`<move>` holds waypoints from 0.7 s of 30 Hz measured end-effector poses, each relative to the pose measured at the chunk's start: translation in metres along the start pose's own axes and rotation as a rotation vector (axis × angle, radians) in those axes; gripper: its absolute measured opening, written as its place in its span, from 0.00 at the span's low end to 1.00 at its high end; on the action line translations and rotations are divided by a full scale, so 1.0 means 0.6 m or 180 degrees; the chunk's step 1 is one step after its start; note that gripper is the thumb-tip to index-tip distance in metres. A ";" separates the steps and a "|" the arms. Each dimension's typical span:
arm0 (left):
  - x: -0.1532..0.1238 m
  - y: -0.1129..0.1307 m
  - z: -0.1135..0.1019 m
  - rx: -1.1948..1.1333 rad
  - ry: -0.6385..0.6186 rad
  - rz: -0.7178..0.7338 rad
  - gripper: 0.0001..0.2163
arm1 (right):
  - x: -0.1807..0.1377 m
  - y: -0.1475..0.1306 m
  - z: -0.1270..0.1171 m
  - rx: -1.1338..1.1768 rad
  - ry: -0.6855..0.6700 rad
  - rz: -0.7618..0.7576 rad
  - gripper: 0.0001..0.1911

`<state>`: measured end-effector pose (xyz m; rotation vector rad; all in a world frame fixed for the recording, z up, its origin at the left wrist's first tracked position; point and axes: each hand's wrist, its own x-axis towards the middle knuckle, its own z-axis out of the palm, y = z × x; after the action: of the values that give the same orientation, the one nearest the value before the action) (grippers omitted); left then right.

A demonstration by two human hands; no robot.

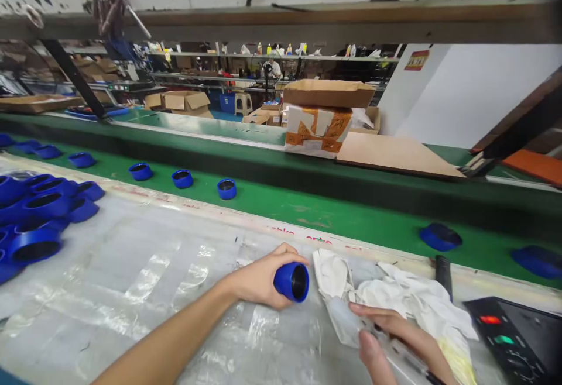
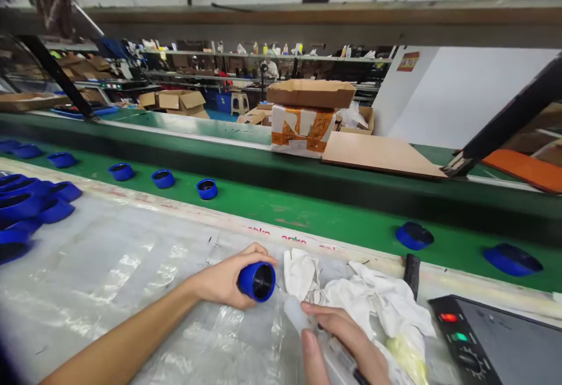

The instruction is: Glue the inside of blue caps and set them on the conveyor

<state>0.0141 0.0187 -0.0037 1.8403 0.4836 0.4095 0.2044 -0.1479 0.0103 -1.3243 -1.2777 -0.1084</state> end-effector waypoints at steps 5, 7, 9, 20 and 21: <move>-0.002 0.008 0.005 0.0085 -0.0041 0.0206 0.29 | 0.004 0.003 -0.002 -0.0127 -0.0331 0.0067 0.09; -0.003 0.009 0.006 0.0065 -0.0080 0.0165 0.29 | 0.003 0.004 -0.001 -0.0136 -0.0427 0.0084 0.07; -0.002 0.010 0.006 0.0062 -0.0096 0.0155 0.29 | 0.003 0.004 -0.002 -0.0131 -0.0527 0.0115 0.06; 0.000 0.018 0.002 0.0124 -0.0225 0.0122 0.28 | 0.005 -0.005 -0.014 -0.0095 -0.0750 0.0322 0.02; 0.000 0.018 0.001 0.0138 -0.0235 0.0120 0.28 | 0.005 -0.005 -0.016 -0.0122 -0.0738 0.0360 0.03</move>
<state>0.0159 0.0149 0.0066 1.9018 0.4106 0.3577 0.2095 -0.1545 0.0166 -1.4712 -1.3962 0.1033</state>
